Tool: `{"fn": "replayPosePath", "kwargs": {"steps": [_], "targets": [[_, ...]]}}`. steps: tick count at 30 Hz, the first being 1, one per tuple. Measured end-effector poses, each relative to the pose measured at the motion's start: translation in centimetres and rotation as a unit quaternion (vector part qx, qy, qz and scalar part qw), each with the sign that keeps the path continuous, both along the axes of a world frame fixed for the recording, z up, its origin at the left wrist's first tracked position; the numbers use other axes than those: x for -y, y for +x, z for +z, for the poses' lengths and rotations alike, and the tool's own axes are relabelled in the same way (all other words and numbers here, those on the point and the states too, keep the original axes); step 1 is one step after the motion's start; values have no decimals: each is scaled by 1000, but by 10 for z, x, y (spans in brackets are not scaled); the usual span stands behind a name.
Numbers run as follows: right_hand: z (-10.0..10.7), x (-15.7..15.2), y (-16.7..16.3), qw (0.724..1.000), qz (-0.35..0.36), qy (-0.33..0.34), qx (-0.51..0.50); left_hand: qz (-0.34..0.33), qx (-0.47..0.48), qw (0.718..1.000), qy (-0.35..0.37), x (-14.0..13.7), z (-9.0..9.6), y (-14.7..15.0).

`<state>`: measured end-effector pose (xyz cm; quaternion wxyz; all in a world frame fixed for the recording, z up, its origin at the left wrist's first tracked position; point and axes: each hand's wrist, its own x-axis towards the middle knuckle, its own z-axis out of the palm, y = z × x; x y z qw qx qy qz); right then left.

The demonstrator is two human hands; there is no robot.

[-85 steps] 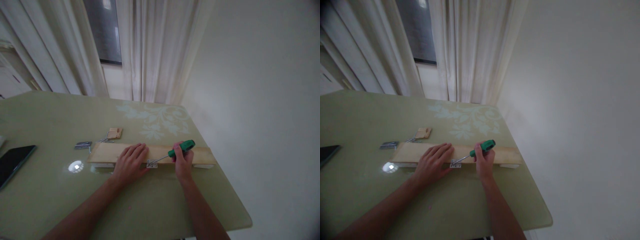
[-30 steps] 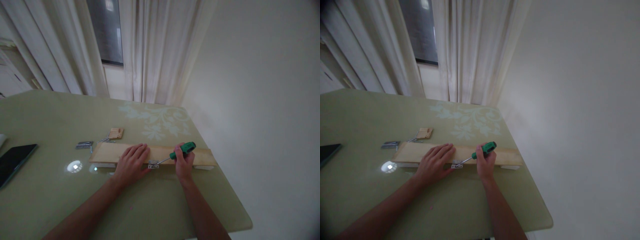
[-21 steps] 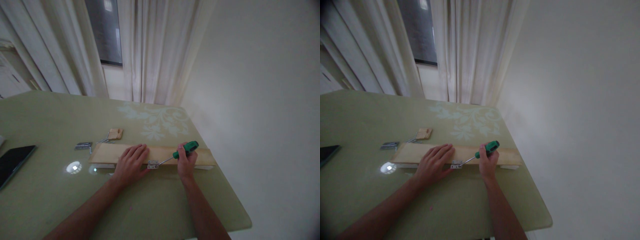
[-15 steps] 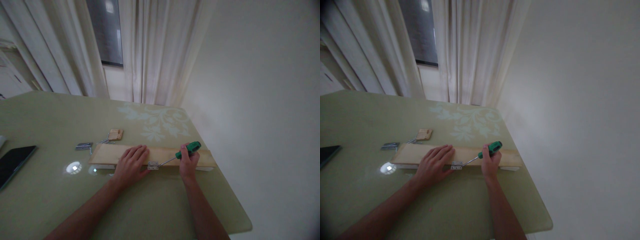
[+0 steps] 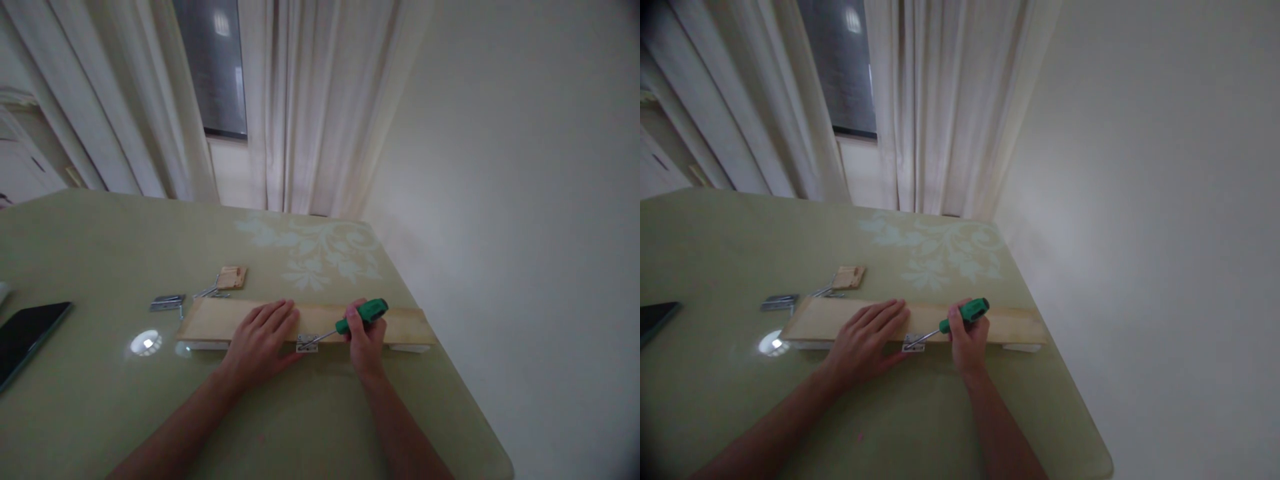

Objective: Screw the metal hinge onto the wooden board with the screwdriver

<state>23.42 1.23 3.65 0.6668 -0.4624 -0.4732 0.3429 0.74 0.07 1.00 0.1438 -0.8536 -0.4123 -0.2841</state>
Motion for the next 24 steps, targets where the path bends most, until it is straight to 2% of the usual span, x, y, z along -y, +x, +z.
{"fn": "replayPosePath", "kwargs": {"steps": [10, 16, 24], "targets": [[-2, -2, 1, 1000, -5, 5, -3, -61, 32, 992, 106, 0, -5, 1], [-7, -8, 7, 1000, -15, 7, -10, -89, 39, 987, 126, 1, 0, 9], [-3, -9, 10, 999, -34, 7, -15, -98, 36, 984, 145, -1, -5, 8]]}}
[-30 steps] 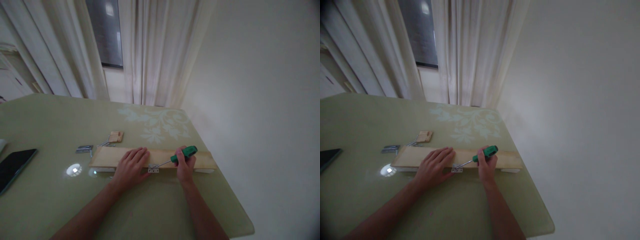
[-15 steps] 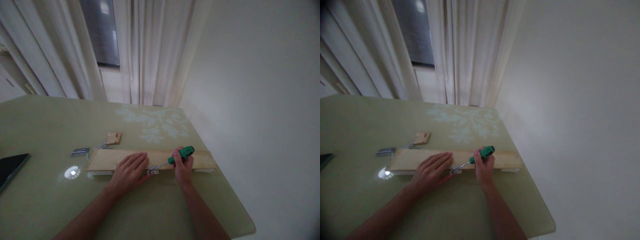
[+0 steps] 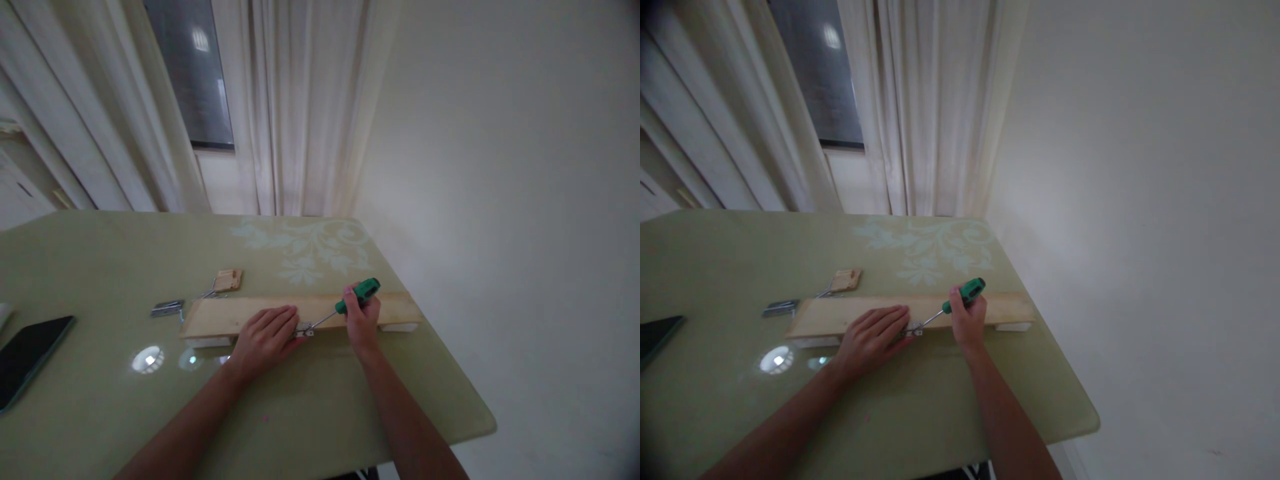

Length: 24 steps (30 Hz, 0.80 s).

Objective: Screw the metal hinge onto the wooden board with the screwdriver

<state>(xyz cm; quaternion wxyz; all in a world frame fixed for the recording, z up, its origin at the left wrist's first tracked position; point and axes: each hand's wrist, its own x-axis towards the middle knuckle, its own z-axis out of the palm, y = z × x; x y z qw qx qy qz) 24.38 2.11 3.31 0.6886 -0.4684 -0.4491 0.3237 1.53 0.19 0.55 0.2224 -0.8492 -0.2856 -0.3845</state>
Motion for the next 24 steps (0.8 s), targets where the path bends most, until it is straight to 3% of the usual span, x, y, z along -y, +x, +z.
{"fn": "replayPosePath", "kwargs": {"steps": [10, 19, 24], "targets": [[-2, -4, 7, 1000, -8, 7, -12, -1, 1, 1000, -4, -2, -3, -1], [-2, 9, -10, 997, 72, -6, 31, 6, -21, 999, -35, -2, -5, -5], [0, 11, -10, 997, 67, 6, 40, 3, -22, 999, -37, -3, -5, -6]]}}
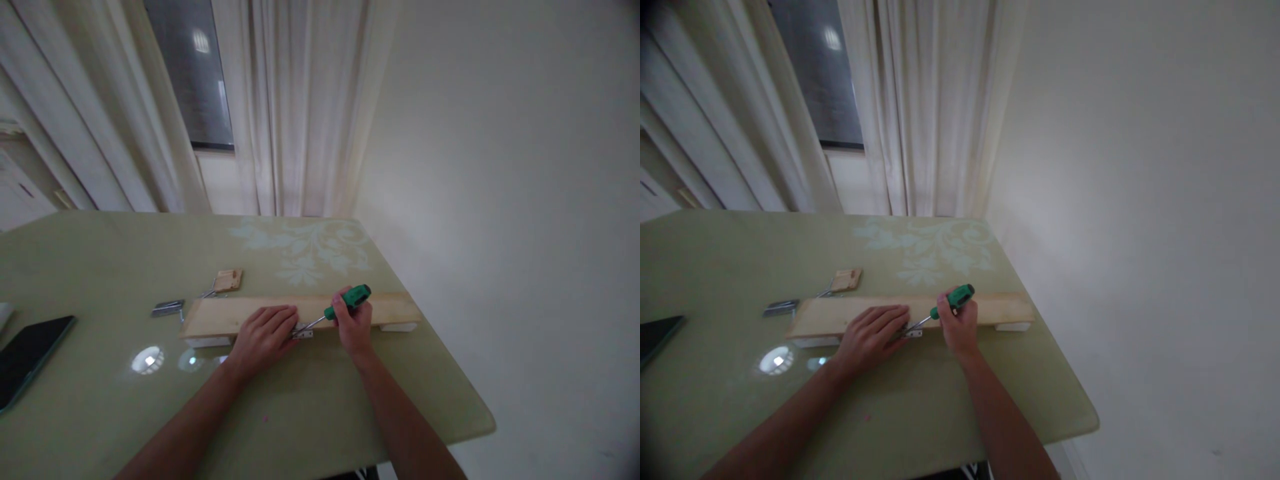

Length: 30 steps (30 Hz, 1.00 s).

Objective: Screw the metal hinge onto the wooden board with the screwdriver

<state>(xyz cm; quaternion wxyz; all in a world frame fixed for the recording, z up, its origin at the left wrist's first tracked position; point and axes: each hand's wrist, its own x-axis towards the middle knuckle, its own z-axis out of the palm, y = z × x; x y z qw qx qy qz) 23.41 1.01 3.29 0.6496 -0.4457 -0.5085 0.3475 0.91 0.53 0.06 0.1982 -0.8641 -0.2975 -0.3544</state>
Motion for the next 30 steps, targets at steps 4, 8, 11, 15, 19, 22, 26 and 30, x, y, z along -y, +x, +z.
{"fn": "replayPosePath", "kwargs": {"steps": [4, 8, 11, 15, 19, 22, 26, 30], "targets": [[4, 0, 2, 1000, -13, 5, 0, -4, 1, 1000, -4, 0, 0, -1], [4, -1, 3, 1000, -19, 8, 0, -2, 3, 1000, 2, 0, 0, 0], [0, -3, 6, 999, -32, 13, -7, -2, 2, 1000, 1, 0, 0, 0], [-4, -8, 10, 999, -48, 18, -14, 2, 0, 1000, -1, 0, 0, 0], [-3, -10, 13, 998, -59, 19, -16, 1, 4, 1000, -1, 1, 1, 1], [1, -10, 16, 997, -78, 18, -17, -2, 3, 1000, 4, 1, 2, 1], [5, -10, 18, 995, -96, 15, -22, 1, -1, 1000, -2, 1, 3, 1], [3, -10, 15, 994, -97, 16, -36, 1, 1, 1000, -6, 0, 2, 0]]}}
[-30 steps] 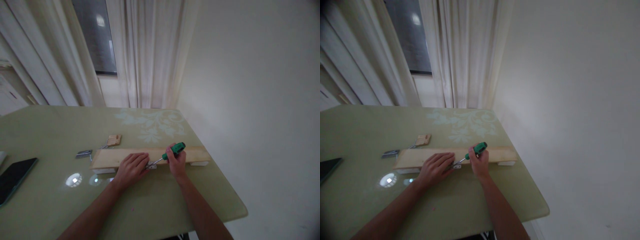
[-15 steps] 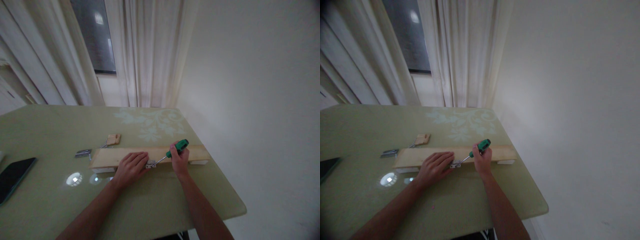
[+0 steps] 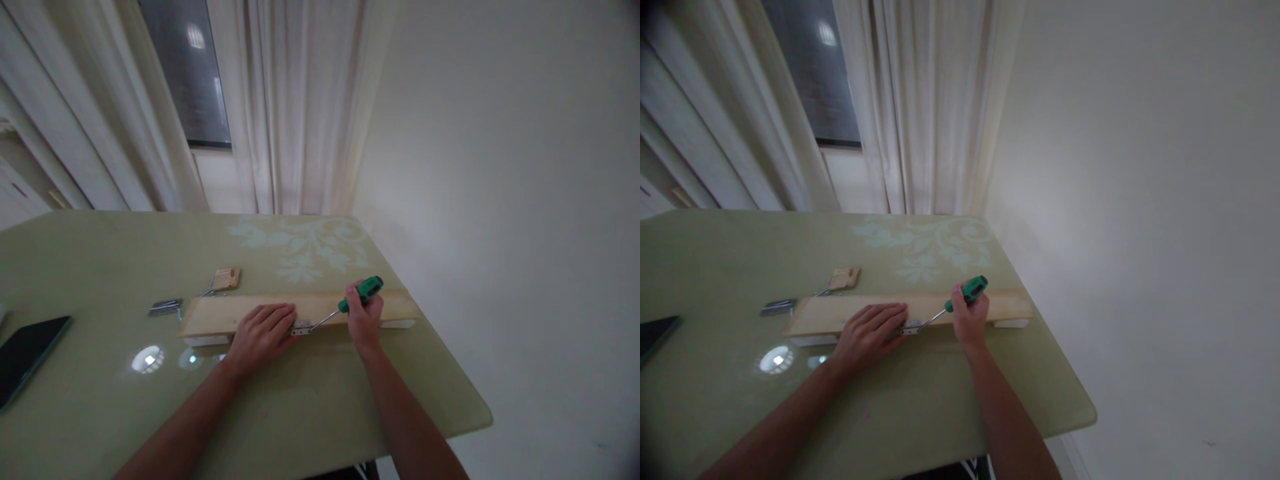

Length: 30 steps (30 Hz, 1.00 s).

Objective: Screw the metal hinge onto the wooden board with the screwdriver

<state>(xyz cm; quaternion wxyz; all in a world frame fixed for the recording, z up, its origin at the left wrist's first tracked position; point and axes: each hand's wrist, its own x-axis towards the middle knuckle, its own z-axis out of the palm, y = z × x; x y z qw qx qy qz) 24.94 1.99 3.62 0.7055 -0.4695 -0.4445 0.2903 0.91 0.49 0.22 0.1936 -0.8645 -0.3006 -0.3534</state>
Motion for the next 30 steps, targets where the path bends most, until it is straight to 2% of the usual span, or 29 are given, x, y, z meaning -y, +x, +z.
{"fn": "replayPosePath", "kwargs": {"steps": [7, 15, 30], "targets": [[0, 5, -5, 1000, 9, 8, -9, -11, 3, 1000, -14, -2, -3, -2], [-1, 10, -17, 997, 75, -8, 29, -8, 3, 1000, -11, -1, 0, -1], [0, 4, -6, 1000, 15, -3, 17, -4, 7, 1000, -8, -1, 0, 0]]}}
